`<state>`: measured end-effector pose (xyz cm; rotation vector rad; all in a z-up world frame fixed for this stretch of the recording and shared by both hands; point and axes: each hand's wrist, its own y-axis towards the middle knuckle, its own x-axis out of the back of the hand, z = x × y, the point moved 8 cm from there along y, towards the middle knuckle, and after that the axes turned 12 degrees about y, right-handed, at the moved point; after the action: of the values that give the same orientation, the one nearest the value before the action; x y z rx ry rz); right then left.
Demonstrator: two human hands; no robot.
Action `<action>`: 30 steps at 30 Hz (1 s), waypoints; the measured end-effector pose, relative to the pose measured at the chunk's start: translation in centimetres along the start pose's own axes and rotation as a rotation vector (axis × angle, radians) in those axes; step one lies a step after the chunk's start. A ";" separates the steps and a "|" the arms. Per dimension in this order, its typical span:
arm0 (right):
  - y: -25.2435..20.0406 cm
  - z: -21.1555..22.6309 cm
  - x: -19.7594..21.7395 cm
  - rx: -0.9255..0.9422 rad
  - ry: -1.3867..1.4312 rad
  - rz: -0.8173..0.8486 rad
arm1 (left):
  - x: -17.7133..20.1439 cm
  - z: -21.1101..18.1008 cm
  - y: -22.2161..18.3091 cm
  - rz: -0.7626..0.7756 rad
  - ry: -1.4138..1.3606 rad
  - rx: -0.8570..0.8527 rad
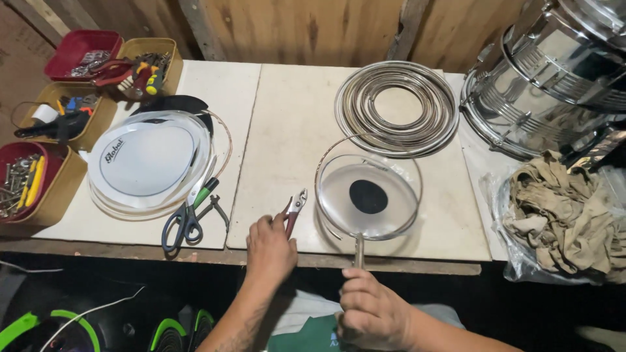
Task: Assembling a drum head by fitting the plastic head into a metal hoop and using pliers to secure the assembly.
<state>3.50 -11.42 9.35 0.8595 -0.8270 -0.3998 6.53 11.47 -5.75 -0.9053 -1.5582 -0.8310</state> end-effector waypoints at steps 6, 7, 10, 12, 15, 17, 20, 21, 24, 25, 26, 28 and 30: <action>-3.8 -2.5 -1.9 -0.080 0.130 0.064 | 2.1 -7.8 -4.2 0.816 -0.815 0.009; -4.0 -2.7 -2.2 -0.080 0.131 0.063 | 2.6 -8.4 -4.9 0.817 -0.814 0.010; -3.8 -2.8 -2.5 -0.074 0.118 0.030 | 2.5 -10.0 -7.6 1.020 -1.413 0.415; -2.5 -2.3 -1.9 -0.037 0.003 -0.028 | 2.4 -9.8 -7.4 0.954 -1.432 0.451; -3.5 -2.6 -2.4 -0.083 0.046 0.042 | -1.0 -9.7 -7.4 0.923 -1.482 0.508; -3.0 -2.7 -2.0 -0.136 0.015 0.105 | -1.6 -9.3 -6.6 0.863 -1.431 0.494; -4.6 -3.5 -0.9 -0.282 0.035 0.131 | -3.8 -8.1 -6.6 0.785 -1.406 0.489; -5.5 -4.2 -0.3 -0.363 0.082 0.096 | -4.6 -7.7 -6.5 0.753 -1.435 0.488; -14.1 -9.4 1.7 -1.135 -0.023 -0.333 | -1.9 -7.8 -6.8 0.772 -1.260 0.595; -15.5 -9.9 1.3 -1.140 -0.024 -0.330 | -3.3 -8.0 -7.2 0.776 -1.262 0.597; -19.5 -11.5 0.3 -1.459 0.232 -0.508 | -4.6 -8.5 -7.3 0.812 -1.288 0.568; -23.1 -12.4 -1.7 -1.760 0.505 -0.697 | -5.4 -9.3 -7.3 0.849 -1.314 0.534; -22.6 -12.8 -3.3 -1.744 0.687 -0.713 | -4.7 -9.9 -7.7 0.905 -1.342 0.569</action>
<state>11.52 -16.70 -15.01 -0.4451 0.6104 -1.1004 4.69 -1.36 -9.22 -1.6239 -1.9217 1.0599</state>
